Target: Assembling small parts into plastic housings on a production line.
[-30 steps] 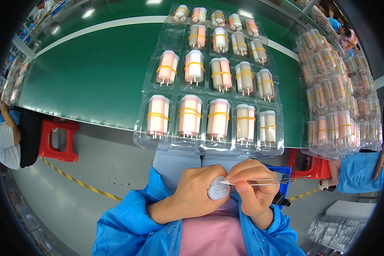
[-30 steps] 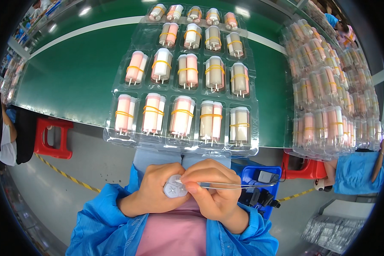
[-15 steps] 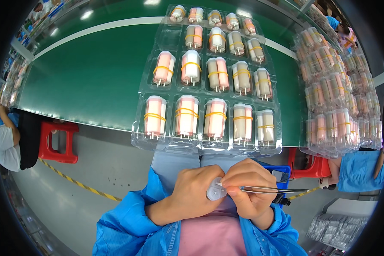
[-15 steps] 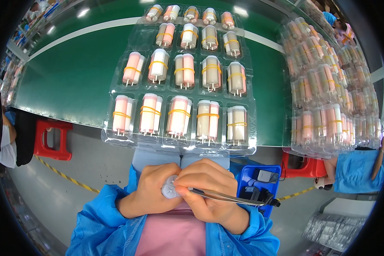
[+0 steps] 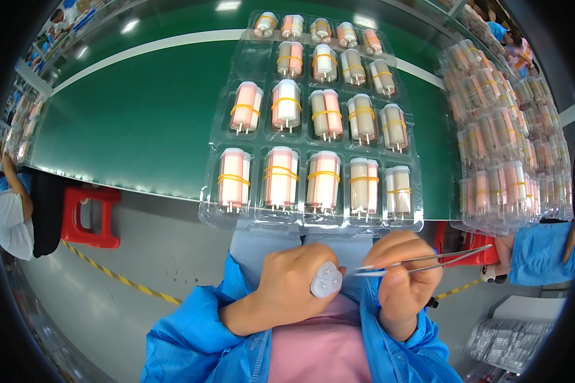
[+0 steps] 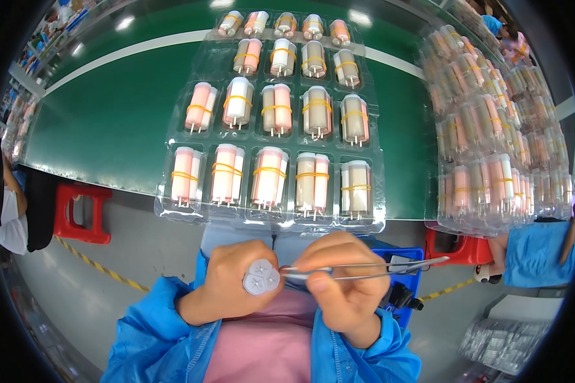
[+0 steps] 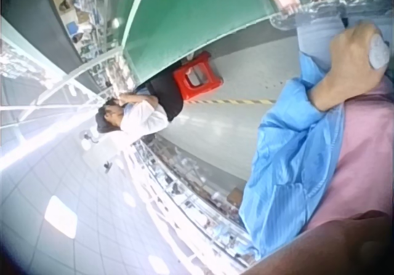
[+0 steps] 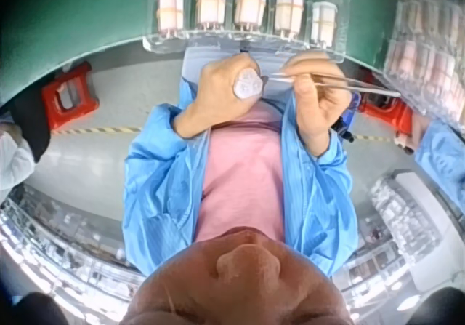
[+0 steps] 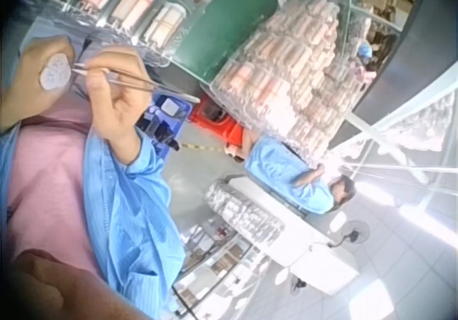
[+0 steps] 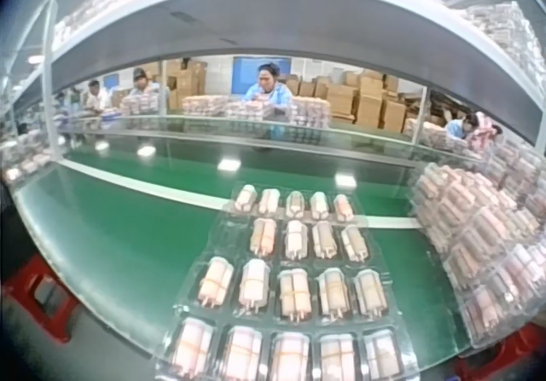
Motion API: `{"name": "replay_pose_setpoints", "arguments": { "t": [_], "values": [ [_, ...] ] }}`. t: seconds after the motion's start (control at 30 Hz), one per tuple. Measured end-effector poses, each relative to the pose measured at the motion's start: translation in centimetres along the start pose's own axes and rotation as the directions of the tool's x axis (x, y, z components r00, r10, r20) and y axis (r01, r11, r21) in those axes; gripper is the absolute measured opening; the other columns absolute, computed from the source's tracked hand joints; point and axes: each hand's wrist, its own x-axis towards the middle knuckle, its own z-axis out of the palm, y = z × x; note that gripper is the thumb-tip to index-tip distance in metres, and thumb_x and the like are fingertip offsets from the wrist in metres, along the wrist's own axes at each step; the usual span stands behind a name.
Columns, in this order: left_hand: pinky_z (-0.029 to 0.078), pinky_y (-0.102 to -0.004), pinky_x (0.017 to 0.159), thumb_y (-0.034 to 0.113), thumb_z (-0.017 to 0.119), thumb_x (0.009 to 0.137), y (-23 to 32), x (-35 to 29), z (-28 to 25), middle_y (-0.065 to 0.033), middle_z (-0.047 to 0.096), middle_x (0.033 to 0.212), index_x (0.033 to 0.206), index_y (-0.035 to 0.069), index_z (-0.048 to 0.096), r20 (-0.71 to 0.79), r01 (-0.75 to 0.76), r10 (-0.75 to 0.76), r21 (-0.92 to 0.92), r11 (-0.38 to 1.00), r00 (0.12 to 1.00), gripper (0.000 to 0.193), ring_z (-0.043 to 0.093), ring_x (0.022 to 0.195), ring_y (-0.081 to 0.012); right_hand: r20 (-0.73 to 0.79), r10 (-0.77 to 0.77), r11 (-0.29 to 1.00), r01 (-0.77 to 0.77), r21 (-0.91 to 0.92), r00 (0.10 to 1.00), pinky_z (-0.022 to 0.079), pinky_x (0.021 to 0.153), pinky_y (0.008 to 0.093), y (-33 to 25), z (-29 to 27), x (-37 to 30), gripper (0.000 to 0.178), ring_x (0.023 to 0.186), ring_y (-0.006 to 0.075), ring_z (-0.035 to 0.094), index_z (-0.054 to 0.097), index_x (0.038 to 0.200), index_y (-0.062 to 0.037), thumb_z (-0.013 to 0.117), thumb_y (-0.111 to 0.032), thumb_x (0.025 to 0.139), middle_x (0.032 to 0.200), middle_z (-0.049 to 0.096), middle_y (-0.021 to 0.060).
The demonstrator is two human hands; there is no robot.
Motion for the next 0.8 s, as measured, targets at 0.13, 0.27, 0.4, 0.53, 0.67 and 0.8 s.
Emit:
{"name": "replay_pose_setpoints", "arguments": {
  "t": [0.13,0.27,0.4,0.53,0.67,0.8],
  "values": [
    [0.044,-0.0372,0.047,0.01,0.073,0.069,0.2,0.1,-0.1,-0.0089,0.059,0.064,0.074,0.007,0.054,0.014,0.047,-0.046,-0.049,0.998,0.999,0.02,0.059,0.055,-0.0281,-0.073,-0.061,0.998,0.061,0.002,0.995,0.045,0.059,0.0267,0.6,0.0,-0.4,0.025,0.069,0.0167,0.057,0.064,0.09,0.0047,0.064,-0.02,0.086,0.083,0.063,0.0156],
    [0.044,-0.0381,0.048,0.01,0.072,0.068,0.3,0.0,-0.1,-0.0093,0.059,0.065,0.075,0.007,0.055,0.023,0.049,-0.048,-0.068,0.996,0.999,0.02,0.059,0.056,-0.0291,-0.044,-0.019,0.999,0.017,-0.043,0.999,0.045,0.057,0.0238,0.2,0.9,-0.9,0.026,0.069,0.0149,0.056,0.065,0.093,0.0041,0.066,-0.021,0.085,0.086,0.064,0.0146],
    [0.045,-0.039,0.048,0.01,0.072,0.066,0.6,0.1,-0.3,-0.0099,0.06,0.066,0.076,0.007,0.055,0.035,0.05,-0.049,-0.032,0.998,0.998,0.02,0.06,0.057,-0.0301,0.086,-0.092,0.988,0.102,-0.116,0.992,0.046,0.057,0.0232,-0.1,1.3,-0.1,0.025,0.07,0.0151,0.057,0.067,0.093,0.0029,0.068,-0.02,0.084,0.088,0.065,0.0133],
    [0.045,-0.0389,0.049,0.01,0.072,0.066,0.7,0.1,-0.5,-0.0104,0.06,0.067,0.077,0.006,0.056,0.04,0.065,-0.063,-0.039,0.997,0.997,0.02,0.061,0.058,-0.0306,0.154,-0.093,0.975,0.122,-0.187,0.984,0.048,0.058,0.0236,-0.1,1.3,-0.1,0.022,0.072,0.0156,0.058,0.068,0.093,0.0018,0.068,-0.018,0.083,0.089,0.065,0.0133],
    [0.046,-0.0371,0.05,0.01,0.072,0.066,0.4,-0.1,-0.4,-0.0105,0.06,0.067,0.078,0.006,0.056,0.086,0.151,-0.141,-0.127,0.98,0.986,0.021,0.061,0.058,-0.0301,0.034,-0.064,0.993,0.067,-0.096,0.997,0.048,0.059,0.0245,-0.2,1.1,-1.1,0.022,0.074,0.0155,0.058,0.069,0.092,0.0015,0.068,-0.018,0.083,0.09,0.065,0.0129],
    [0.049,-0.0354,0.056,0.009,0.073,0.069,0.8,0.1,-0.7,-0.011,0.061,0.079,0.09,0.004,0.055,0.168,0.202,-0.166,-0.222,0.954,0.972,0.029,0.063,0.067,-0.0282,0.084,-0.123,0.984,0.132,-0.123,0.989,0.051,0.062,0.0255,0.4,0.7,-1.4,0.022,0.075,0.0162,0.058,0.065,0.094,0.0033,0.063,-0.017,0.086,0.093,0.062,0.0143]
  ]
}}
